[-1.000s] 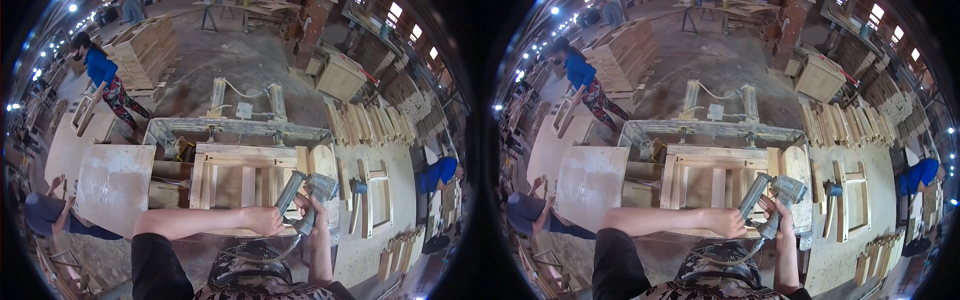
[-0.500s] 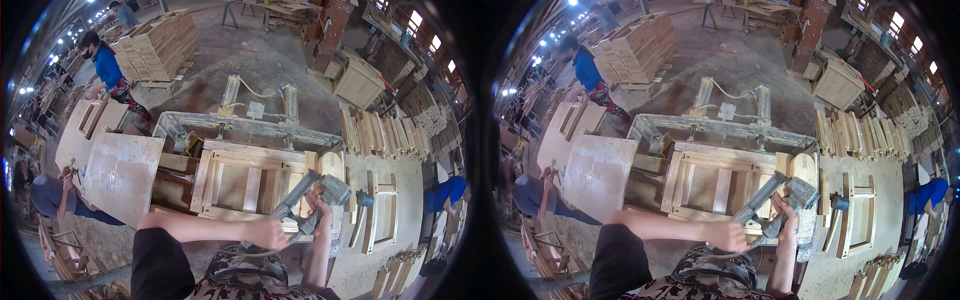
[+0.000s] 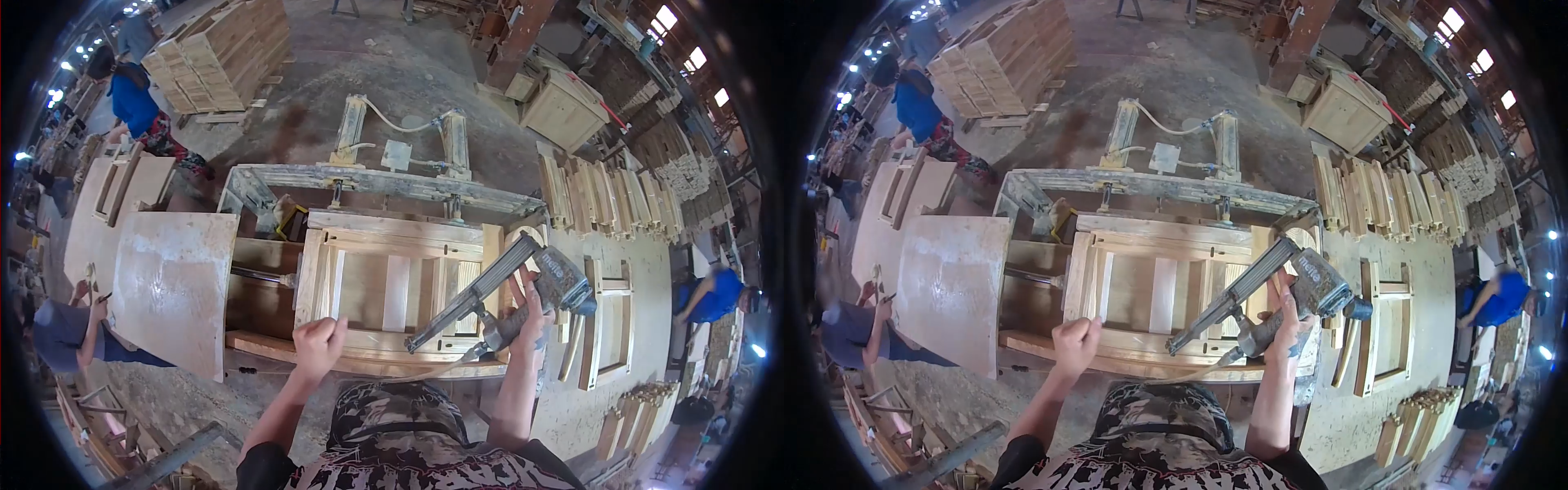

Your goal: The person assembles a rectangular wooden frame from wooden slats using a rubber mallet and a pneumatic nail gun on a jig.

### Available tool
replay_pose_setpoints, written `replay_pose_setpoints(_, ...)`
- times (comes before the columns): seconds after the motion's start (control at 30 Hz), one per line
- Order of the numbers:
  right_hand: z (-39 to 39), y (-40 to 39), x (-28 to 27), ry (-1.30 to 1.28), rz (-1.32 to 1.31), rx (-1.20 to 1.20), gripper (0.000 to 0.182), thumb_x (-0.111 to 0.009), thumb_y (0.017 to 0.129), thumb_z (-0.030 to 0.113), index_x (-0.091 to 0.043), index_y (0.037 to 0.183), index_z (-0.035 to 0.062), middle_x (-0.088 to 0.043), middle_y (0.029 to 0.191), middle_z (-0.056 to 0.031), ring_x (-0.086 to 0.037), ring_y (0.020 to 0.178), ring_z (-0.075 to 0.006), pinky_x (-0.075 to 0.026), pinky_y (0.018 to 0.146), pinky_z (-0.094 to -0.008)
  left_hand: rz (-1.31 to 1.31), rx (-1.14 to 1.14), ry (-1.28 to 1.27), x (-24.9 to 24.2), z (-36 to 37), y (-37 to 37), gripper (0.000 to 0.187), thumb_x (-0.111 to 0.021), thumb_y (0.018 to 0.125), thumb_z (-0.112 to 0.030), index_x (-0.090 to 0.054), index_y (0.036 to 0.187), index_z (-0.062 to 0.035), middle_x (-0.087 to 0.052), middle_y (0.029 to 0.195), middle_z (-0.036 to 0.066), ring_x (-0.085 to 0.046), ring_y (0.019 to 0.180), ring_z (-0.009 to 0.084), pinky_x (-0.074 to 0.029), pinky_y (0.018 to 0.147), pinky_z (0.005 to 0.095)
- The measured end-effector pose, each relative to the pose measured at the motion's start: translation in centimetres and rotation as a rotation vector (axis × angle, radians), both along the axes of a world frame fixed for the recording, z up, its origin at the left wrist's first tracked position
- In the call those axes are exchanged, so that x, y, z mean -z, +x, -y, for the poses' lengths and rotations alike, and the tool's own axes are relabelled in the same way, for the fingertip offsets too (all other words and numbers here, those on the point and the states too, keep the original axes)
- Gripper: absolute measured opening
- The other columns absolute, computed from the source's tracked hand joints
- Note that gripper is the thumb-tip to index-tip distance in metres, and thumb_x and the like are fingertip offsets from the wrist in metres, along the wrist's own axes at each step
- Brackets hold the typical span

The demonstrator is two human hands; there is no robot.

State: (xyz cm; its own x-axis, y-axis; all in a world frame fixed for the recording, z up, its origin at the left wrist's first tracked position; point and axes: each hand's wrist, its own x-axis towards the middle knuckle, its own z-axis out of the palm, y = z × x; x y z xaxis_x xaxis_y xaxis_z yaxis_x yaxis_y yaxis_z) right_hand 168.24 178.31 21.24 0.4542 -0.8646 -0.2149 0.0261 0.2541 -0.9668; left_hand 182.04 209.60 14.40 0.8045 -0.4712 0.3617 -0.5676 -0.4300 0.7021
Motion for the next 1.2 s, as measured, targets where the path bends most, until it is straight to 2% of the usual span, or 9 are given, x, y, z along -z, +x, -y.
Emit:
replay_pose_setpoints(0.27,-7.1,1.5,0.4,-0.064,-0.023,0.141,0.042,-0.067,0.09,0.025,-0.052,0.124,0.0055,-0.065,0.129,-0.0099,-0.06,0.123,-0.0274,-0.048,0.061,-0.0285,-0.041,-0.074,-0.064,5.0,-5.9,9.6,0.039,-0.068,0.089,-0.013,-0.044,0.06,-0.0029,-0.045,0.051,0.014,-0.048,0.045,0.0333,-0.035,0.044,0.0414)
replay_pose_setpoints(0.5,-12.3,1.4,-0.8,-0.08,-0.14,0.307,0.032,-0.065,0.094,0.025,-0.056,0.119,0.0076,-0.067,0.125,-0.0065,-0.06,0.121,-0.0226,-0.043,0.06,-0.0232,-0.131,-0.122,0.163,11.4,-5.7,18.6,0.036,-0.063,0.093,-0.024,-0.051,0.066,-0.0041,-0.058,0.064,0.017,-0.059,0.058,0.0375,-0.044,0.052,0.048)
replay_pose_setpoints(0.6,-13.3,1.4,-1.6,-0.098,-0.122,0.354,0.029,-0.065,0.095,0.024,-0.056,0.118,0.0075,-0.068,0.119,-0.0039,-0.06,0.121,-0.0202,-0.041,0.06,-0.0215,-0.189,-0.222,0.277,15.7,-3.9,23.3,0.037,-0.057,0.094,-0.034,-0.056,0.072,-0.004,-0.065,0.072,0.019,-0.064,0.07,0.0429,-0.049,0.062,0.0538)
replay_pose_setpoints(0.67,-13.5,0.6,-1.4,-0.098,-0.138,0.385,0.03,-0.065,0.095,0.024,-0.056,0.118,0.0077,-0.067,0.121,-0.0035,-0.06,0.121,-0.0203,-0.041,0.06,-0.0215,-0.214,-0.267,0.407,18.3,-3.2,26.9,0.03,-0.057,0.092,-0.031,-0.061,0.078,-0.0041,-0.067,0.078,0.022,-0.065,0.075,0.0434,-0.052,0.067,0.0536)
replay_pose_setpoints(0.73,-13.7,-1.0,-1.0,-0.085,-0.162,0.432,0.031,-0.064,0.094,0.023,-0.056,0.12,0.0081,-0.065,0.125,-0.0026,-0.061,0.12,-0.0204,-0.042,0.061,-0.0217,-0.195,-0.26,0.412,26.4,-3.3,31.4,0.028,-0.06,0.089,-0.032,-0.067,0.084,-0.0046,-0.068,0.085,0.024,-0.067,0.079,0.0421,-0.055,0.072,0.0519)
replay_pose_setpoints(0.87,-15.6,-0.9,-2.4,-0.066,-0.257,0.529,0.042,-0.07,0.089,0.023,-0.057,0.124,0.0047,-0.067,0.125,-0.0065,-0.063,0.118,-0.0249,-0.046,0.059,-0.0266,-0.471,-0.394,0.902,36.0,-1.1,38.8,0.039,-0.063,0.088,-0.039,-0.071,0.096,-0.0026,-0.072,0.099,0.019,-0.072,0.091,0.0317,-0.058,0.075,0.0428)
replay_pose_setpoints(1.07,-17.4,0.2,-3.6,-0.023,-0.272,0.576,0.039,-0.07,0.086,0.018,-0.057,0.12,0.0043,-0.066,0.127,-0.0117,-0.065,0.115,-0.028,-0.05,0.06,-0.0303,-0.616,-0.383,0.939,39.9,0.5,40.3,0.035,-0.063,0.087,-0.035,-0.071,0.097,-0.0021,-0.072,0.097,0.018,-0.071,0.086,0.0302,-0.057,0.072,0.0421)
replay_pose_setpoints(1.1,-17.5,0.0,-3.1,-0.021,-0.294,0.539,0.04,-0.066,0.09,0.02,-0.051,0.123,0.0049,-0.061,0.133,-0.0152,-0.059,0.124,-0.0308,-0.048,0.059,-0.0286,-0.627,-0.385,0.937,40.0,0.7,40.2,0.035,-0.063,0.087,-0.034,-0.071,0.097,-0.002,-0.072,0.097,0.018,-0.071,0.085,0.0299,-0.057,0.072,0.042)
replay_pose_setpoints(1.2,-17.4,0.3,-2.3,-0.007,-0.282,0.502,0.041,-0.066,0.09,0.021,-0.051,0.124,0.0044,-0.061,0.133,-0.0161,-0.058,0.125,-0.0321,-0.049,0.059,-0.0293,-0.651,-0.404,0.926,40.6,0.3,40.1,0.033,-0.063,0.087,-0.032,-0.07,0.097,-0.0017,-0.072,0.095,0.018,-0.07,0.083,0.0292,-0.057,0.07,0.0416)
